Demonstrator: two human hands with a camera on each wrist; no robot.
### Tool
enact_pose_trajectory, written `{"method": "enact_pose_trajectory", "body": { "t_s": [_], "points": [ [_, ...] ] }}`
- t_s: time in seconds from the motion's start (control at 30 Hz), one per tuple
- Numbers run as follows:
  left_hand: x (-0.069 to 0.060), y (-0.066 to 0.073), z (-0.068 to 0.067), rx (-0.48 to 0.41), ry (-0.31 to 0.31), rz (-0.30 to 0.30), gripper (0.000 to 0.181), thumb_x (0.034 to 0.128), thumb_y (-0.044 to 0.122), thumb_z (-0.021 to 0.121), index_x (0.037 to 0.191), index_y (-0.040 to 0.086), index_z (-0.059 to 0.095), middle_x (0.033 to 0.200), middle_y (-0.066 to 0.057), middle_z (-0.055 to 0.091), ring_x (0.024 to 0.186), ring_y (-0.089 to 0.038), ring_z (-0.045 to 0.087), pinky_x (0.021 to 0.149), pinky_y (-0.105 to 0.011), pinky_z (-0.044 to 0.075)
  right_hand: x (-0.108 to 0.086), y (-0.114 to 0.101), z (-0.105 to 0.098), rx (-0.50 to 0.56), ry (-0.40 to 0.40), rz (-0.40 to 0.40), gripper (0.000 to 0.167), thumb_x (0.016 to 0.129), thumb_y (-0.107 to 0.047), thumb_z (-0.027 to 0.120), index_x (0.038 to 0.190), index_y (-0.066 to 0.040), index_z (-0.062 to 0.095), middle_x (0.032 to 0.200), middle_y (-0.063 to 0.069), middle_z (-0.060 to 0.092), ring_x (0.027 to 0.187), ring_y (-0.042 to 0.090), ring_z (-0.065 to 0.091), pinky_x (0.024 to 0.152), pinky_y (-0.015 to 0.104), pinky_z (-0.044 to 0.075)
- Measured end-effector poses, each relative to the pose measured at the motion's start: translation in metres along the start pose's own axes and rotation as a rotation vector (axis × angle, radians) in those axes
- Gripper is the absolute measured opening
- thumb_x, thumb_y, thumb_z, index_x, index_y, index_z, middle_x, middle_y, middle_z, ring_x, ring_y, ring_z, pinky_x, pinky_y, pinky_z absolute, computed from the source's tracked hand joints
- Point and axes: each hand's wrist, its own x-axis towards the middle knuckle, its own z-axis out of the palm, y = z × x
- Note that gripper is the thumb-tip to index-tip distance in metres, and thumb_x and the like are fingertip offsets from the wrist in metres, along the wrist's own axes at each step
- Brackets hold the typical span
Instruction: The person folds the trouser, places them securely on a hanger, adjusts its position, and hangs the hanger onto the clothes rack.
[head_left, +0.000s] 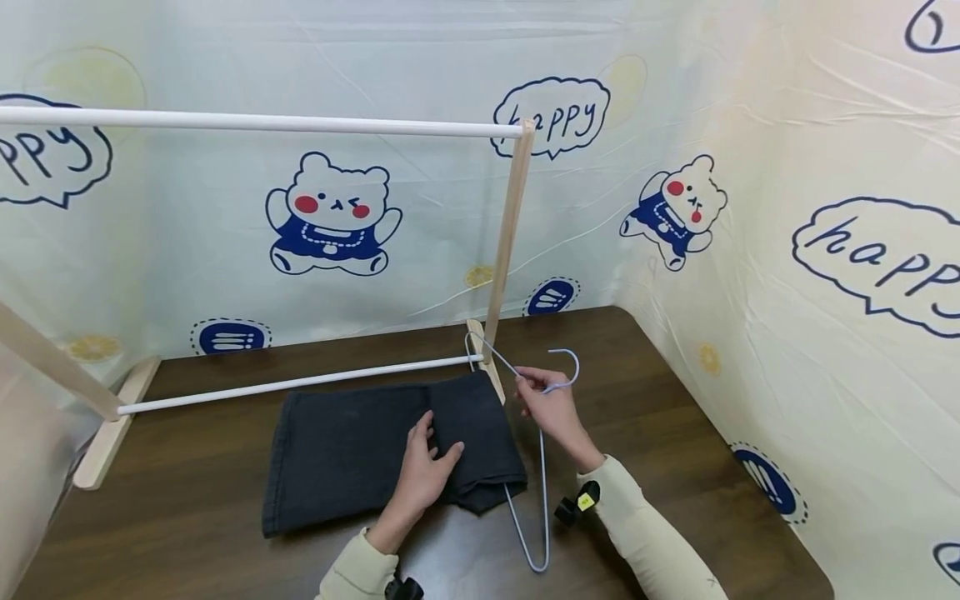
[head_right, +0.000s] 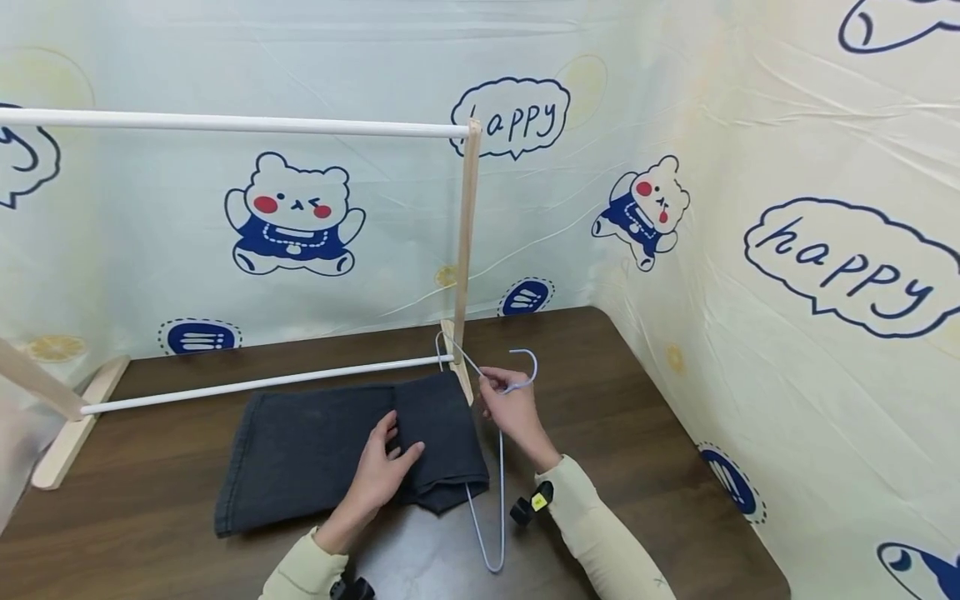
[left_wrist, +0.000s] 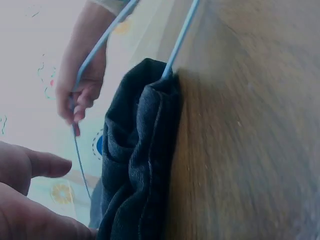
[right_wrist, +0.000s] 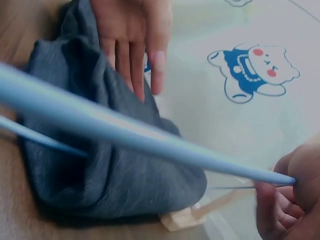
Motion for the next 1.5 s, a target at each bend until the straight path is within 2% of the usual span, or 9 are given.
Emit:
{"method": "enact_pose_trajectory", "body": {
  "t_s": [0.27, 0.37, 0.5, 0.63, 0.77, 0.9, 1.17, 1.4, 1.5],
  "points": [
    [0.007, -0.001, -0.015, -0.273, -0.117, -0.147, 0.066, 0.1067, 0.01, 0.049, 0.156, -0.013, 0.012, 0.155, -0.039, 0.028, 0.142, -0.051, 0.035, 0.107, -0.056, 0.046, -0.002, 0.014, 0.0, -0.061, 0.106, -0.027, 0.013, 0.093, -0.005, 0.07, 0.101, 0.004, 0.076, 0.061, 0.001, 0.056, 0.036, 0.009, 0.047, 0.037, 0.024, 0.042],
    [0.009, -0.004, -0.016, -0.368, -0.211, -0.218, 0.065, 0.11, 0.015, 0.042, 0.156, -0.014, 0.006, 0.156, -0.041, 0.022, 0.142, -0.054, 0.032, 0.102, -0.056, 0.05, -0.003, 0.018, 0.0, -0.041, 0.1, 0.006, 0.014, 0.093, -0.005, 0.07, 0.102, 0.005, 0.076, 0.063, 0.009, 0.059, 0.036, 0.01, 0.05, 0.037, 0.024, 0.044],
    [0.013, -0.007, -0.009, -0.354, -0.278, -0.268, 0.07, 0.111, 0.023, 0.042, 0.156, -0.015, 0.003, 0.158, -0.041, 0.016, 0.144, -0.054, 0.029, 0.1, -0.056, 0.051, -0.004, 0.021, -0.001, -0.026, 0.107, 0.023, 0.016, 0.094, -0.006, 0.071, 0.104, 0.005, 0.076, 0.074, 0.027, 0.064, 0.038, 0.011, 0.054, 0.038, 0.022, 0.045],
    [0.015, -0.006, 0.001, -0.338, -0.279, -0.273, 0.07, 0.1098, 0.024, 0.046, 0.155, -0.016, 0.01, 0.151, -0.041, 0.032, 0.133, -0.049, 0.049, 0.091, -0.048, 0.058, -0.004, 0.022, -0.004, -0.05, 0.123, -0.005, 0.016, 0.094, -0.005, 0.071, 0.104, 0.006, 0.077, 0.081, 0.035, 0.066, 0.036, 0.01, 0.051, 0.038, 0.02, 0.043],
    [0.016, -0.001, 0.007, -0.355, -0.263, -0.241, 0.054, 0.1089, 0.02, 0.048, 0.148, -0.014, 0.032, 0.132, -0.034, 0.054, 0.109, -0.034, 0.068, 0.077, -0.037, 0.062, -0.003, 0.02, -0.005, -0.061, 0.138, -0.018, 0.013, 0.093, -0.006, 0.073, 0.101, 0.003, 0.079, 0.07, 0.021, 0.068, 0.034, 0.008, 0.048, 0.037, 0.021, 0.042],
    [0.019, 0.008, 0.005, -0.397, -0.251, -0.149, 0.041, 0.1082, 0.013, 0.047, 0.142, -0.009, 0.044, 0.123, -0.028, 0.064, 0.098, -0.024, 0.072, 0.072, -0.033, 0.061, -0.003, 0.019, -0.003, -0.048, 0.138, -0.017, 0.014, 0.093, -0.007, 0.074, 0.101, 0.003, 0.079, 0.064, 0.005, 0.065, 0.034, 0.008, 0.048, 0.037, 0.021, 0.043],
    [0.019, 0.032, 0.0, -0.489, -0.276, -0.043, 0.039, 0.1079, 0.004, 0.044, 0.145, -0.004, 0.041, 0.13, -0.028, 0.061, 0.099, -0.021, 0.071, 0.076, -0.031, 0.06, -0.004, 0.019, -0.001, -0.036, 0.107, 0.01, 0.02, 0.094, -0.009, 0.073, 0.107, 0.005, 0.077, 0.066, 0.005, 0.065, 0.036, 0.014, 0.051, 0.037, 0.021, 0.043],
    [0.014, 0.06, -0.015, -0.495, -0.245, 0.031, 0.034, 0.1078, 0.003, 0.043, 0.141, -0.007, 0.046, 0.12, -0.026, 0.066, 0.094, -0.016, 0.072, 0.075, -0.03, 0.06, -0.003, 0.013, 0.0, 0.008, 0.078, 0.001, 0.018, 0.096, -0.008, 0.07, 0.109, 0.002, 0.078, 0.071, 0.021, 0.064, 0.037, 0.008, 0.051, 0.037, 0.02, 0.043],
    [0.011, 0.073, -0.024, -0.495, -0.248, 0.058, 0.035, 0.1084, 0.003, 0.042, 0.142, -0.005, 0.044, 0.124, -0.027, 0.064, 0.095, -0.015, 0.072, 0.077, -0.03, 0.06, -0.002, 0.012, 0.002, 0.026, 0.058, 0.004, 0.019, 0.097, -0.01, 0.07, 0.11, 0.002, 0.077, 0.066, 0.013, 0.061, 0.037, 0.007, 0.051, 0.037, 0.021, 0.044]
  ]
}}
